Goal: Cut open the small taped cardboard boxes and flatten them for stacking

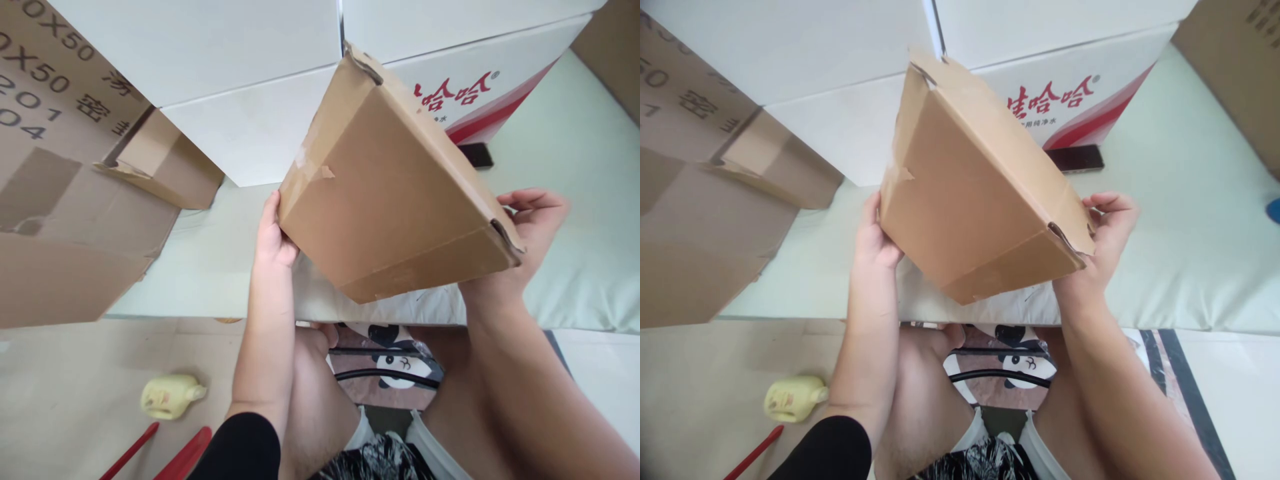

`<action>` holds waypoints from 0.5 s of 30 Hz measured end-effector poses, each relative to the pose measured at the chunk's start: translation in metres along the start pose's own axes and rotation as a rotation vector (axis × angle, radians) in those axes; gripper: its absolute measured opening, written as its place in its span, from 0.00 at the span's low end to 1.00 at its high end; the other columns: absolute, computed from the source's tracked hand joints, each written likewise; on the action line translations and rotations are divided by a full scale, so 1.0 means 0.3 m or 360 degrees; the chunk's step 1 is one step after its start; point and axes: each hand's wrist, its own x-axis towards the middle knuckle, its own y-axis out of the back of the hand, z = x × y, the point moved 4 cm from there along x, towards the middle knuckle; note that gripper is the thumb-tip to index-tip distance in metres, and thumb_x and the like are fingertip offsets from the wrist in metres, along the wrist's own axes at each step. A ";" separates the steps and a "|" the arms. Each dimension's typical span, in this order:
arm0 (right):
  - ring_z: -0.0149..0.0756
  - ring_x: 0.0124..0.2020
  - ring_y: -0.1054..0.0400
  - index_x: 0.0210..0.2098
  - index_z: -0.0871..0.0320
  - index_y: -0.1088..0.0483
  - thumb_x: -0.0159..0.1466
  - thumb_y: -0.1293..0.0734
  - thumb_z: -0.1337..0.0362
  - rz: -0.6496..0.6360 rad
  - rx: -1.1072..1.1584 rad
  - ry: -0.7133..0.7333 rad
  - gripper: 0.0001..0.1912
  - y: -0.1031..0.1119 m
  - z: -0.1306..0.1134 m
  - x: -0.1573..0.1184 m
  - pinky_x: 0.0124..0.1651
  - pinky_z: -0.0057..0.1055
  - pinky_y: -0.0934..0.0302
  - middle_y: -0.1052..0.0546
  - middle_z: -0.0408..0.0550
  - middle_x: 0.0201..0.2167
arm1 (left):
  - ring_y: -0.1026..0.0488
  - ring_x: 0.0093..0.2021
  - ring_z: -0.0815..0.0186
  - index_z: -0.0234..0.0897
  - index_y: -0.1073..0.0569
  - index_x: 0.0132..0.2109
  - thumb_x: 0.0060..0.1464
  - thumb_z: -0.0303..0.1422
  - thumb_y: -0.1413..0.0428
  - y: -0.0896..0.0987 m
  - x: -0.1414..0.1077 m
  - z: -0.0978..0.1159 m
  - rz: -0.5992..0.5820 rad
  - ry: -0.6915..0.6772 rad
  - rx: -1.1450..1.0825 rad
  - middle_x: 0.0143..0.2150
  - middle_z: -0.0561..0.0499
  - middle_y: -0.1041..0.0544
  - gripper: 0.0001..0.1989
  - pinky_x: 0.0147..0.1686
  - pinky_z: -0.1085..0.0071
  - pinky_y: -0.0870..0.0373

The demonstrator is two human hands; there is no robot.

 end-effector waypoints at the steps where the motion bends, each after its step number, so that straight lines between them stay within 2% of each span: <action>1: 0.32 0.38 0.37 0.40 0.53 0.38 0.50 0.26 0.53 0.0009 0.0017 -0.0014 0.24 0.001 0.002 0.001 0.40 0.33 0.42 0.34 0.42 0.38 | 0.23 0.33 0.66 0.37 0.22 0.42 0.65 0.44 0.45 0.001 0.001 -0.001 -0.0012 0.0003 0.0003 0.33 0.52 0.18 0.15 0.41 0.71 0.25; 7: 0.34 0.35 0.39 0.38 0.52 0.37 0.50 0.25 0.55 0.0076 0.0167 -0.0018 0.22 -0.005 -0.012 -0.004 0.41 0.35 0.40 0.35 0.43 0.37 | 0.22 0.34 0.67 0.38 0.24 0.44 0.63 0.44 0.43 0.013 0.011 0.001 -0.0075 -0.0037 -0.0006 0.34 0.53 0.19 0.14 0.40 0.71 0.25; 10: 0.35 0.35 0.39 0.37 0.52 0.36 0.49 0.27 0.59 0.0088 0.0232 -0.0061 0.19 -0.009 -0.007 0.002 0.41 0.36 0.39 0.34 0.43 0.35 | 0.21 0.37 0.64 0.40 0.24 0.47 0.59 0.44 0.39 0.026 0.025 0.003 -0.0131 -0.0052 0.0034 0.35 0.52 0.18 0.15 0.42 0.69 0.25; 13: 0.34 0.33 0.39 0.35 0.52 0.35 0.46 0.32 0.61 0.0206 0.0314 -0.0214 0.15 0.004 0.024 0.018 0.38 0.35 0.40 0.35 0.42 0.32 | 0.20 0.40 0.62 0.41 0.24 0.49 0.57 0.45 0.38 0.039 0.041 0.002 -0.0142 -0.0060 0.0068 0.36 0.52 0.17 0.17 0.44 0.69 0.25; 15: 0.35 0.31 0.39 0.34 0.52 0.35 0.47 0.35 0.60 0.0197 0.0334 -0.0349 0.14 0.006 0.045 0.027 0.35 0.35 0.41 0.36 0.42 0.30 | 0.20 0.41 0.62 0.41 0.23 0.48 0.57 0.45 0.38 0.045 0.047 -0.001 -0.0122 -0.0075 0.0081 0.37 0.51 0.17 0.16 0.43 0.68 0.24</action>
